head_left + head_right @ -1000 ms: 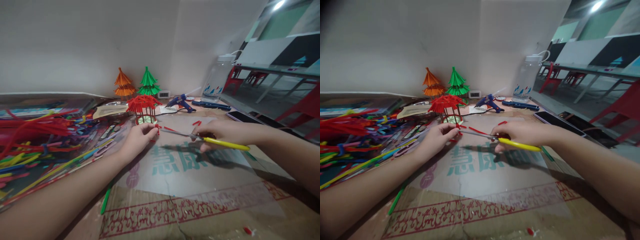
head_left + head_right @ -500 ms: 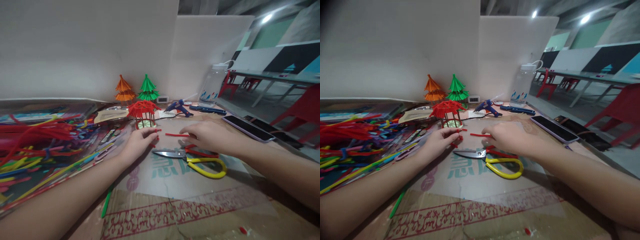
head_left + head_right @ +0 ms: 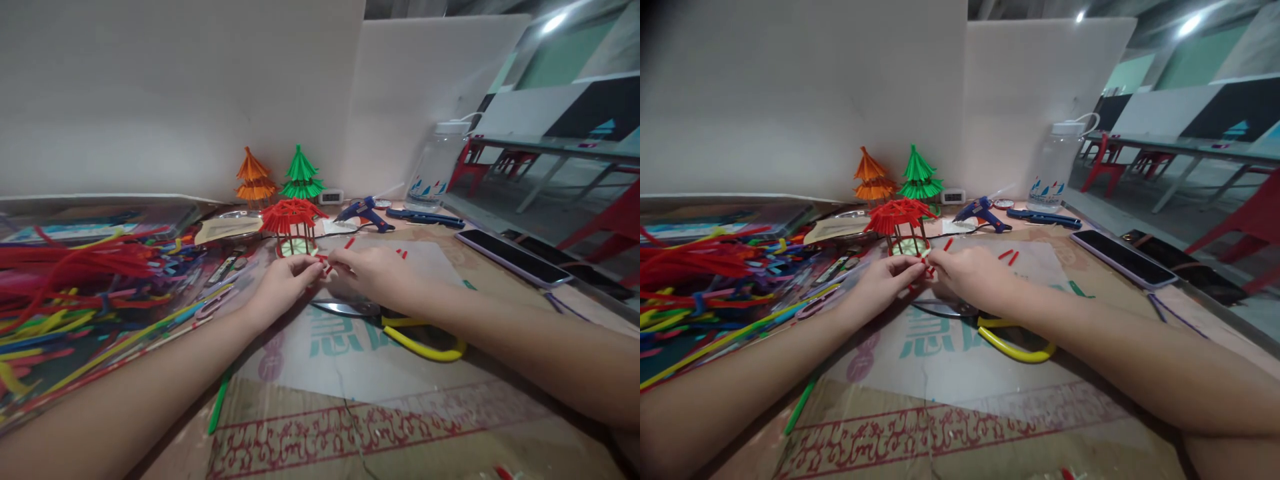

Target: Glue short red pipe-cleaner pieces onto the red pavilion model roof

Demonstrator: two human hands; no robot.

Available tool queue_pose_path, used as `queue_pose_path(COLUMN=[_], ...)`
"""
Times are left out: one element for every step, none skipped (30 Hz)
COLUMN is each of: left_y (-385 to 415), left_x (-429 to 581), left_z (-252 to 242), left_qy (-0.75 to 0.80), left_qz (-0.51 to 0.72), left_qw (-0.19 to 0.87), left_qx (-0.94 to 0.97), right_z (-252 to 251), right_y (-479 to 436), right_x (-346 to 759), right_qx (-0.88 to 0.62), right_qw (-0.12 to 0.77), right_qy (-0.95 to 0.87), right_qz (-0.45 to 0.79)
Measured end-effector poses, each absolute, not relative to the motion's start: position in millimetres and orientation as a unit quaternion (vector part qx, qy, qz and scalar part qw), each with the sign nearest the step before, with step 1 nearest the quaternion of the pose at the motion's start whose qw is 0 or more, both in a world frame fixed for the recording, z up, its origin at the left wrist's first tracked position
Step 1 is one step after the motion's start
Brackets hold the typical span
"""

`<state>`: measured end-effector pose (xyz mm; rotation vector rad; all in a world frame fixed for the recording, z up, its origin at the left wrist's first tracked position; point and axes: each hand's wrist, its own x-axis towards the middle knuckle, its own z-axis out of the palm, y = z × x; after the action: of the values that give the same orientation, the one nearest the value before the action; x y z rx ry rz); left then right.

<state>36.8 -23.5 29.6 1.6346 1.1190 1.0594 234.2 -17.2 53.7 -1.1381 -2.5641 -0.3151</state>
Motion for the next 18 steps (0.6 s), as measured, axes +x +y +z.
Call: queue_pose_path(left_y=[-23.8, -24.1, -24.6, -25.1, -25.6, -26.0, -26.4, -26.7, -26.9, -27.0, -27.1, -27.1, -27.0, -26.8, -26.6, -26.4, -26.2, -26.0], left_x=[36.7, 36.7, 36.8, 36.8, 36.9, 36.9, 36.9, 36.9, 36.8, 36.7, 36.6, 36.5, 36.5, 36.5, 36.6, 36.7, 36.8, 36.8], left_z=[30.3, 30.9, 31.3, 31.7, 32.2, 32.6, 33.0, 33.4, 33.8, 34.0, 34.0, 33.8, 33.4, 32.8, 32.2, 31.5, 30.8, 30.3], left_qy=[0.448, 0.449, 0.450, 0.452, 0.454, 0.457, 0.459, 0.461, 0.463, 0.464, 0.463, 0.463, 0.462, 0.461, 0.458, 0.455, 0.451, 0.448], left_qz=[0.420, 0.414, 0.409, 0.406, 0.404, 0.405, 0.404, 0.404, 0.402, 0.398, 0.394, 0.388, 0.383, 0.380, 0.379, 0.378, 0.378, 0.378], left_qw=[0.431, 0.430, 0.429, 0.429, 0.429, 0.427, 0.424, 0.418, 0.412, 0.407, 0.404, 0.405, 0.408, 0.412, 0.419, 0.425, 0.431, 0.434], left_qx=[0.661, 0.665, 0.668, 0.668, 0.668, 0.667, 0.668, 0.671, 0.674, 0.679, 0.683, 0.686, 0.688, 0.688, 0.686, 0.685, 0.684, 0.684], right_z=[51.0, 48.7, 47.0, 45.9, 45.4, 45.3, 45.5, 45.5, 45.3, 44.8, 44.0, 43.0, 41.8, 40.7, 39.8, 39.0, 38.4, 38.0], right_y=[-16.1, -14.7, -13.5, -12.6, -12.0, -11.9, -12.1, -12.5, -13.0, -13.4, -13.6, -13.8, -14.0, -14.1, -14.3, -14.6, -14.8, -15.0], right_x=[234.5, 235.0, 235.7, 236.4, 236.9, 237.3, 237.5, 237.6, 237.7, 237.8, 237.9, 238.0, 238.1, 238.2, 238.1, 238.0, 237.6, 237.0], right_qx=[-0.389, -0.384, -0.384, -0.385, -0.387, -0.386, -0.382, -0.376, -0.369, -0.361, -0.354, -0.348, -0.344, -0.343, -0.346, -0.350, -0.355, -0.359], right_qw=[0.181, 0.202, 0.222, 0.240, 0.254, 0.264, 0.272, 0.279, 0.286, 0.293, 0.302, 0.310, 0.318, 0.322, 0.324, 0.324, 0.321, 0.320], right_qy=[-0.898, -0.896, -0.892, -0.888, -0.884, -0.882, -0.881, -0.882, -0.884, -0.885, -0.885, -0.885, -0.884, -0.882, -0.880, -0.878, -0.877, -0.874], right_qz=[-0.103, -0.094, -0.086, -0.078, -0.069, -0.060, -0.052, -0.046, -0.039, -0.031, -0.023, -0.014, -0.004, 0.009, 0.022, 0.036, 0.051, 0.069])
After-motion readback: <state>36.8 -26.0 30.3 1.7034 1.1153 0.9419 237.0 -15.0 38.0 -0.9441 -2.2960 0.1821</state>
